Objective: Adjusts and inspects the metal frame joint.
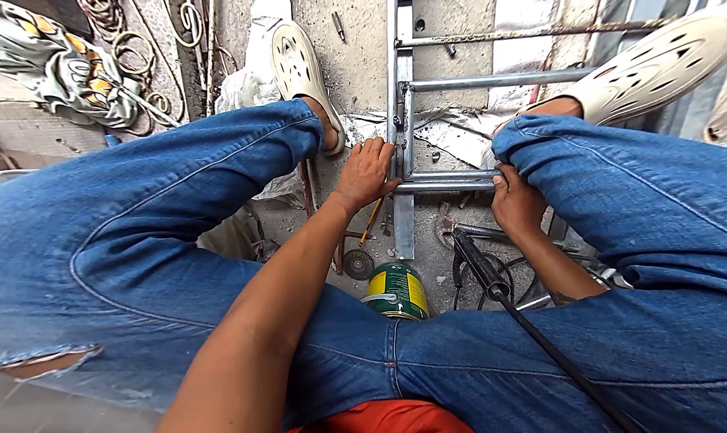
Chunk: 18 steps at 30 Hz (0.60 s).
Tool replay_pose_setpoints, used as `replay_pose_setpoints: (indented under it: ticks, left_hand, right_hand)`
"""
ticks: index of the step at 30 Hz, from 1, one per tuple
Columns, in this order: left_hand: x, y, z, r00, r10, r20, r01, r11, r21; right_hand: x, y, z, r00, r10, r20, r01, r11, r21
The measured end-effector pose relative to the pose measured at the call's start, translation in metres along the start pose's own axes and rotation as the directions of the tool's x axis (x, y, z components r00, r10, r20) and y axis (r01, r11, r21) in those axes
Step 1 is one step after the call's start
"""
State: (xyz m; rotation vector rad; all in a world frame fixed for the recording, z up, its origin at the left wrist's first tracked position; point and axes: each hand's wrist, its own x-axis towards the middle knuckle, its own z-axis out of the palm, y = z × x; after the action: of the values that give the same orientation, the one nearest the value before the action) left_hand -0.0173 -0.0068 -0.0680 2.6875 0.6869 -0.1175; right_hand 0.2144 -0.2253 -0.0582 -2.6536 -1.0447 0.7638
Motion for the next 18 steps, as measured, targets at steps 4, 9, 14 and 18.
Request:
replay_pose_setpoints:
  ticks: [4,9,14,18]
  left_hand:
    - [0.000,0.000,0.001,1.000,0.000,0.002,0.000,1.000,0.001]
    - [-0.001,-0.002,0.002,1.000,-0.015,0.013,0.015,1.000,-0.009]
    - [-0.001,-0.012,-0.007,0.988,-0.151,-0.037,0.147,0.984,-0.103]
    - [0.002,-0.022,-0.015,0.967,-0.243,-0.079,0.233,0.966,-0.116]
  right_hand:
    - [0.000,-0.001,0.001,1.000,0.008,-0.002,-0.008,1.000,-0.018]
    - [0.001,0.002,0.002,1.000,0.006,0.000,-0.006,1.000,-0.017]
    - [0.001,0.002,0.000,1.000,0.031,0.007,-0.031,1.000,-0.003]
    - [0.001,0.002,-0.001,1.000,0.009,-0.009,-0.009,1.000,0.008]
